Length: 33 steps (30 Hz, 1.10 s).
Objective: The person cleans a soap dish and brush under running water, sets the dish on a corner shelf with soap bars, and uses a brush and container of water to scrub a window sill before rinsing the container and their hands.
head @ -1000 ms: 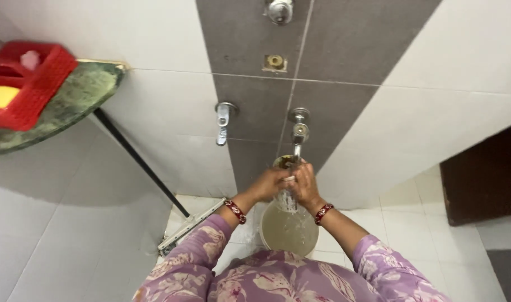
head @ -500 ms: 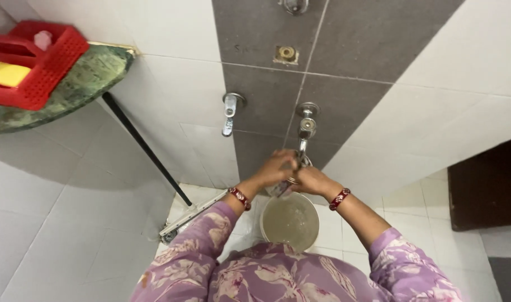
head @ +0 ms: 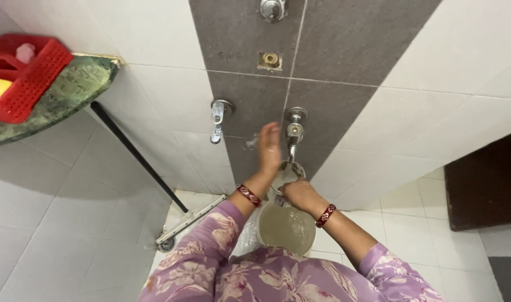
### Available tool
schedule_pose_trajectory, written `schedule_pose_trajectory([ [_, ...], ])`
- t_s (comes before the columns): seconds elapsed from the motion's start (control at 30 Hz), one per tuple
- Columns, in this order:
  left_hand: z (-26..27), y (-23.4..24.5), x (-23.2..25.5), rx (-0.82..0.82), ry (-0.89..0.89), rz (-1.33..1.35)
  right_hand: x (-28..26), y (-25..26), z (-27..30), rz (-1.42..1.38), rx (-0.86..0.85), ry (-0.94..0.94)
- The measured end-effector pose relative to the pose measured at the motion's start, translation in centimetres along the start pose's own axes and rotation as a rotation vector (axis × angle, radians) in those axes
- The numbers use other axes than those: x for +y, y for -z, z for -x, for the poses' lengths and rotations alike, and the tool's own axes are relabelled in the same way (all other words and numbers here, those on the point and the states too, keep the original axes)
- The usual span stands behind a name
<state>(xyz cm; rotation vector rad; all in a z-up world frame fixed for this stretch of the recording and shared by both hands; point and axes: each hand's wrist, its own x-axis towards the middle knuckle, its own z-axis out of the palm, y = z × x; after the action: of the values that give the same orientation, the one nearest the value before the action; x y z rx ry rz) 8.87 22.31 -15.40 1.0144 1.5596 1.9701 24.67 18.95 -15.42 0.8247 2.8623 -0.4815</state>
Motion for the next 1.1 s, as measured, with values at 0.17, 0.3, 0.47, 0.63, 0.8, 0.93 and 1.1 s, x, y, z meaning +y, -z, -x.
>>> schedule_pose_trajectory([
  [0.17,0.2,-6.2,8.6,0.03,0.019,-0.177,-0.3,2.8,0.3,-0.232,0.356,0.019],
  [0.3,-3.4,-5.6,6.9,-0.298,0.125,0.257,-1.0,6.3,0.9,0.111,0.207,0.102],
  [0.47,-6.5,-3.5,6.1,-0.757,0.254,0.272,-4.1,8.8,0.0,0.004,0.19,0.262],
  [0.63,-5.3,2.2,9.7,-0.742,-0.141,-0.246,-8.2,9.3,-1.5,-0.089,0.086,0.37],
  [0.8,-0.6,20.8,14.4,-0.841,-0.097,-0.667,-13.2,11.4,-2.5,-0.074,0.014,0.455],
  [0.93,4.6,28.9,18.6,-0.553,-0.193,-0.664,-18.8,14.7,-4.8,-0.051,0.145,0.779],
  [1.1,6.6,35.7,22.9,-0.065,-0.235,-0.675,-27.4,19.9,-9.2,-0.001,0.407,1.106],
])
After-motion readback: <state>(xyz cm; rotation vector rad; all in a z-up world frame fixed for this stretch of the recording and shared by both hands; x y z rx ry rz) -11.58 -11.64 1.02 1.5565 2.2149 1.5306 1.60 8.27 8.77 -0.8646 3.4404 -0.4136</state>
